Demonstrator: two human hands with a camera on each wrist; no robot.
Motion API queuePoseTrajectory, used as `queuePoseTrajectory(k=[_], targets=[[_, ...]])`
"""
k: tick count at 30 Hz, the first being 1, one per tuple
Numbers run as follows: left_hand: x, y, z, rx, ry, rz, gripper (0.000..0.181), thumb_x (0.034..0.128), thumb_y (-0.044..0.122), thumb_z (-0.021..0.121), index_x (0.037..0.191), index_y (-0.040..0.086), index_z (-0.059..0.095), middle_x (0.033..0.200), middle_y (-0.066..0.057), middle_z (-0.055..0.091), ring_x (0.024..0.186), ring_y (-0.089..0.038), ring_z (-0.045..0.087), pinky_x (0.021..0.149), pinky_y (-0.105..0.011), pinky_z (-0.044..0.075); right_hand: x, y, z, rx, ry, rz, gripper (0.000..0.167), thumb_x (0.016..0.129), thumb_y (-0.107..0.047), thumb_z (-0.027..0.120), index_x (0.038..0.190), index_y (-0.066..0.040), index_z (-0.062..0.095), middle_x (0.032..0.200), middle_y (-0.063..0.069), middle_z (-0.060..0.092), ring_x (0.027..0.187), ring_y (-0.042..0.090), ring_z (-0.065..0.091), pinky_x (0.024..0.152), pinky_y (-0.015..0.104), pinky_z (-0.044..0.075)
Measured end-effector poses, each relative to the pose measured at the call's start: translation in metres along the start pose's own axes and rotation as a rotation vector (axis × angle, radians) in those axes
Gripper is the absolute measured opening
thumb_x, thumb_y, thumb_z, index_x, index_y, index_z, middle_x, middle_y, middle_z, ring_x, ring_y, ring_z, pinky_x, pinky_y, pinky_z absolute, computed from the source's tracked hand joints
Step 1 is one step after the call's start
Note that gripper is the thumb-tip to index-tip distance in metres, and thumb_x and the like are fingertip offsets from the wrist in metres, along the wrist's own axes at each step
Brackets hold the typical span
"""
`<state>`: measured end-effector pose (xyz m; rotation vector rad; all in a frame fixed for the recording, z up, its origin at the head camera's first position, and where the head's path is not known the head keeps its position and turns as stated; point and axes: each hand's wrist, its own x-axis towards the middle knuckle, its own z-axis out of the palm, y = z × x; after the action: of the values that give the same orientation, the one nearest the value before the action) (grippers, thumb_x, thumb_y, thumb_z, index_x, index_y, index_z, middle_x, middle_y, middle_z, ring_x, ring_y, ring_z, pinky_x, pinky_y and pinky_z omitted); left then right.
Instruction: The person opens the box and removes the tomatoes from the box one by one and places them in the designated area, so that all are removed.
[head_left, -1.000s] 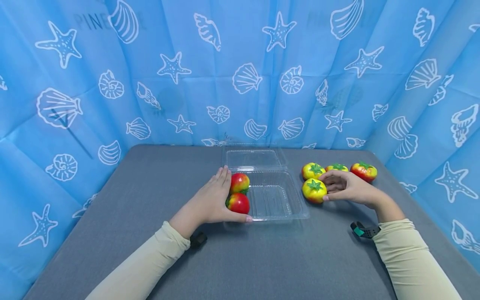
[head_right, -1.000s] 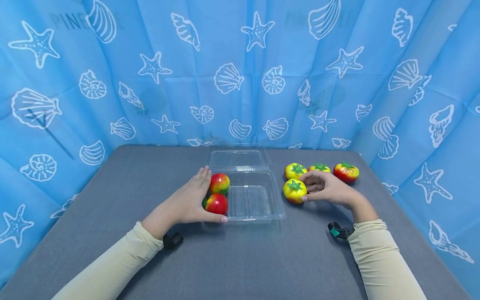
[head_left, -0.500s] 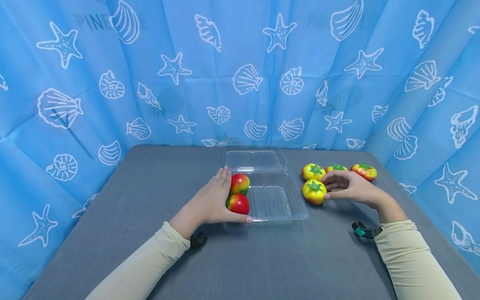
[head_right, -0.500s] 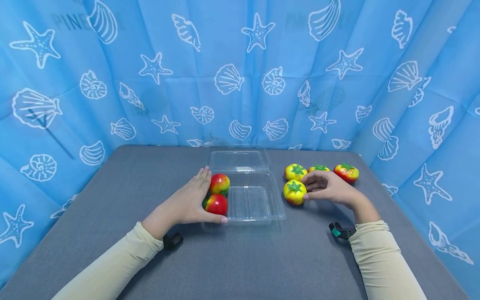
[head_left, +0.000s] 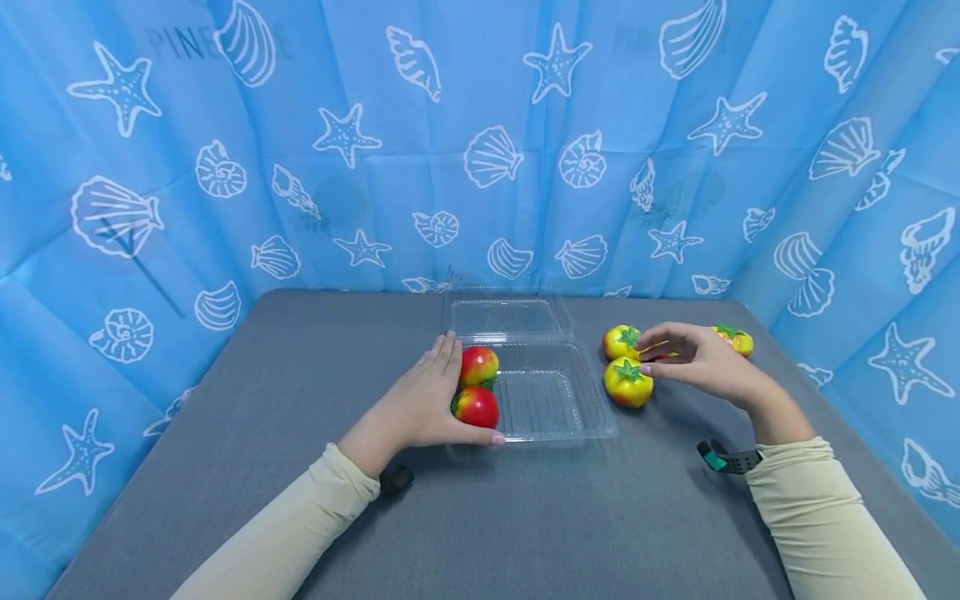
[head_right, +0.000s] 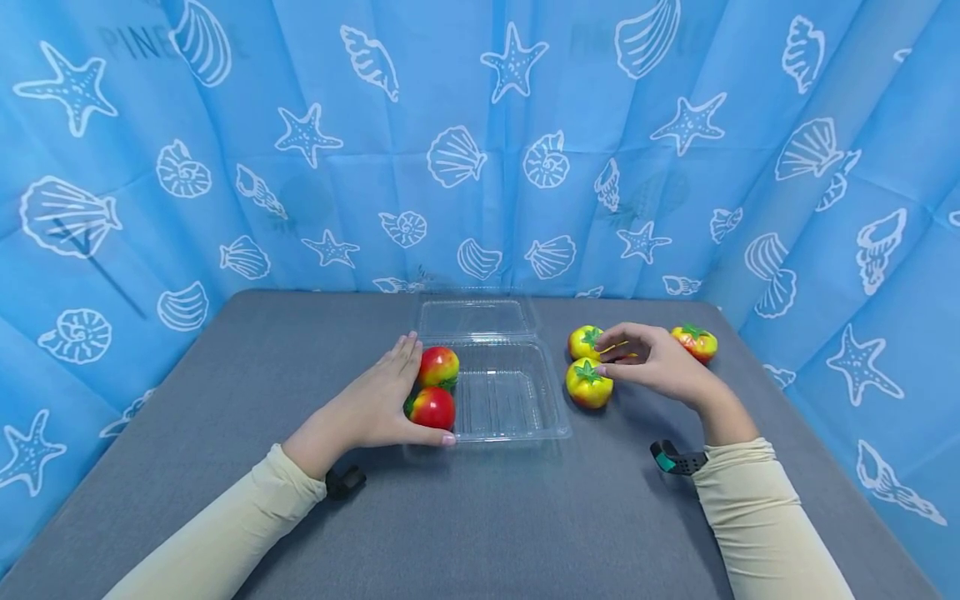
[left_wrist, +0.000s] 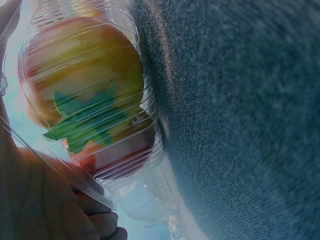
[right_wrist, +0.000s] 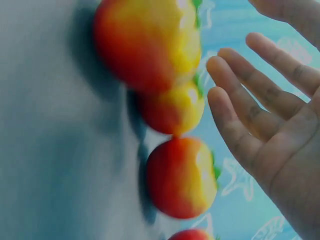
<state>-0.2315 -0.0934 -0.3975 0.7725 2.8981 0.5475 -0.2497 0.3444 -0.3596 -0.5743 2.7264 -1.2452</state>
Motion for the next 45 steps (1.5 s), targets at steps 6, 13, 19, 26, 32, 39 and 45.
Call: queuePoseTrajectory(k=[6,13,19,26,32,39,45], targets=[[0.000,-0.001,0.001,0.001,0.004,0.001,0.140,0.0728,0.092,0.066,0.171,0.007,0.013,0.181,-0.010,0.004,0.167,-0.034,0.011,0.130,-0.054,0.031,0.005,-0.022,0.015,0.016,0.010,-0.082,0.037,0.099,-0.017,0.077,0.131,-0.002,0.066,0.130,0.021,0.068,0.120,0.032,0.070,0.091,0.020,0.060],[-0.001,0.000,0.000,-0.008,0.002,-0.001,0.140,0.0725,0.090,0.068,0.171,0.008,0.012,0.181,-0.010,0.006,0.167,-0.034,0.012,0.129,-0.054,0.032,0.014,-0.046,0.048,0.027,0.001,-0.117,0.033,0.099,-0.018,0.077,0.127,-0.005,0.068,0.124,0.016,0.071,0.112,0.027,0.072,0.093,0.025,0.061],[-0.001,0.001,-0.001,-0.014,0.008,-0.002,0.139,0.0726,0.088,0.071,0.172,0.009,0.012,0.181,-0.011,0.008,0.167,-0.035,0.012,0.128,-0.055,0.035,0.018,-0.067,0.081,0.026,-0.040,-0.169,0.030,0.097,-0.020,0.079,0.125,-0.014,0.069,0.122,0.007,0.073,0.110,0.025,0.072,0.094,0.036,0.062],[-0.001,0.002,-0.001,-0.004,0.016,-0.019,0.140,0.0712,0.089,0.071,0.172,0.010,0.013,0.181,-0.010,0.009,0.166,-0.036,0.014,0.125,-0.057,0.038,0.021,-0.080,0.117,0.064,-0.091,-0.248,0.033,0.096,-0.019,0.080,0.127,-0.015,0.068,0.128,0.017,0.072,0.114,0.034,0.071,0.098,0.053,0.061],[-0.002,0.002,-0.001,0.010,0.011,-0.028,0.140,0.0717,0.089,0.071,0.172,0.010,0.013,0.181,-0.010,0.006,0.167,-0.036,0.013,0.126,-0.057,0.036,0.026,-0.083,0.138,0.062,-0.116,-0.268,0.035,0.098,-0.021,0.079,0.130,-0.011,0.068,0.130,0.014,0.072,0.113,0.028,0.071,0.098,0.051,0.061],[-0.001,0.002,0.000,0.017,0.020,-0.006,0.140,0.0720,0.090,0.069,0.171,0.007,0.015,0.181,-0.012,0.007,0.166,-0.038,0.014,0.127,-0.057,0.034,0.032,-0.086,0.153,0.047,-0.156,-0.302,0.038,0.099,-0.022,0.077,0.134,-0.010,0.066,0.132,0.007,0.071,0.114,0.026,0.071,0.099,0.048,0.061],[0.000,0.003,0.001,0.025,0.025,-0.001,0.141,0.0714,0.091,0.069,0.171,0.008,0.013,0.180,-0.013,0.008,0.166,-0.038,0.013,0.127,-0.056,0.034,0.035,-0.089,0.156,0.022,-0.171,-0.333,0.043,0.099,-0.019,0.077,0.140,-0.014,0.065,0.138,0.003,0.069,0.116,0.025,0.070,0.097,0.045,0.062]])
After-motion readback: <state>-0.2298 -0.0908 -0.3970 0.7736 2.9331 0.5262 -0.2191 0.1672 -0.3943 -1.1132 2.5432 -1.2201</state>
